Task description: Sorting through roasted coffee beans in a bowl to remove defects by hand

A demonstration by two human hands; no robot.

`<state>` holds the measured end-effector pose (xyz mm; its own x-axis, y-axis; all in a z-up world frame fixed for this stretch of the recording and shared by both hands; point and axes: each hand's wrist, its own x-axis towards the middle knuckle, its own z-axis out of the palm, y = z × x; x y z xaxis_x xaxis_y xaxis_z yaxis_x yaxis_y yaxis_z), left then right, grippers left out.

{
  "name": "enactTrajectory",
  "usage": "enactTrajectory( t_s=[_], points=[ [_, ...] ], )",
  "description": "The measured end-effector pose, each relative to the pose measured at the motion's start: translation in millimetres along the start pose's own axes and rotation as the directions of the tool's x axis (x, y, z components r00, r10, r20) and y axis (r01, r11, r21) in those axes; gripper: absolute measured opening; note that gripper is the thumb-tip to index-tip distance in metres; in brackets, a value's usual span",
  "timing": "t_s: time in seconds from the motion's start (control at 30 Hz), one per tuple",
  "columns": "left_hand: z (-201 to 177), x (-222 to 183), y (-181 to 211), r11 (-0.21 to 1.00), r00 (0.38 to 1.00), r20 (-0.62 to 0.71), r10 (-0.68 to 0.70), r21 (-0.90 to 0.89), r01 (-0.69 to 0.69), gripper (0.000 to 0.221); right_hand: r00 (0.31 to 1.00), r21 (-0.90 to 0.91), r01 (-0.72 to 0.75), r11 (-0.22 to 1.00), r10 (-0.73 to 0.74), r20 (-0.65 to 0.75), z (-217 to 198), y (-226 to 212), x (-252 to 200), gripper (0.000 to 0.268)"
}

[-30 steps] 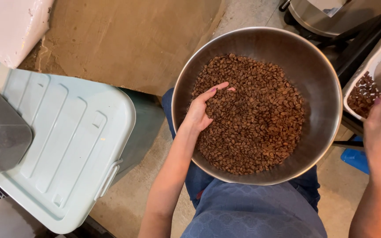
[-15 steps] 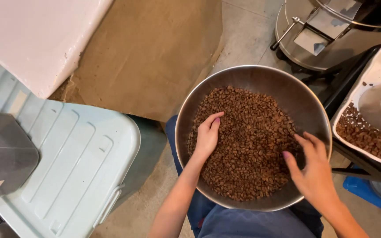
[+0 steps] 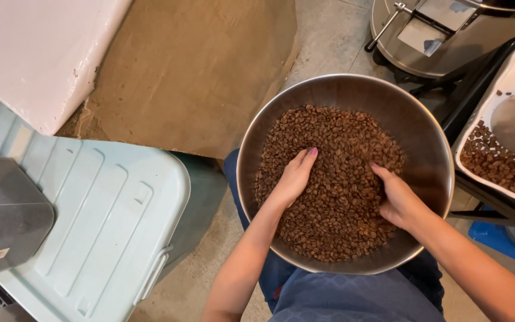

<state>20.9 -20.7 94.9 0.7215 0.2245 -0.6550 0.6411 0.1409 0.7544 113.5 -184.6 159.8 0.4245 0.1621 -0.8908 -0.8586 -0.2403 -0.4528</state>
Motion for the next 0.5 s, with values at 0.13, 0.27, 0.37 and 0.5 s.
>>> enactTrajectory(
  t_s=[0.13,0.27,0.37,0.5],
  points=[
    [3,7,1,0.967,0.987,0.108,-0.116,-0.213,0.137,0.094,0.998,-0.041,-0.039,0.998,0.04,0.041,24,-14,-16,0.064],
    [6,-14,37,0.899,0.97,0.152,-0.19,-0.369,0.234,0.097,0.994,-0.074,-0.078,0.994,0.083,0.069,41,-25,-29,0.069],
    [6,-22,40,0.827,0.969,0.131,-0.208,-0.505,0.246,0.091,0.989,-0.103,-0.101,0.99,0.111,0.099,43,-23,-19,0.074],
    [0,22,-30,0.58,0.984,0.106,-0.141,-0.797,0.169,0.078,0.993,0.087,-0.035,0.996,0.025,0.116,20,10,45,0.062]
  ],
)
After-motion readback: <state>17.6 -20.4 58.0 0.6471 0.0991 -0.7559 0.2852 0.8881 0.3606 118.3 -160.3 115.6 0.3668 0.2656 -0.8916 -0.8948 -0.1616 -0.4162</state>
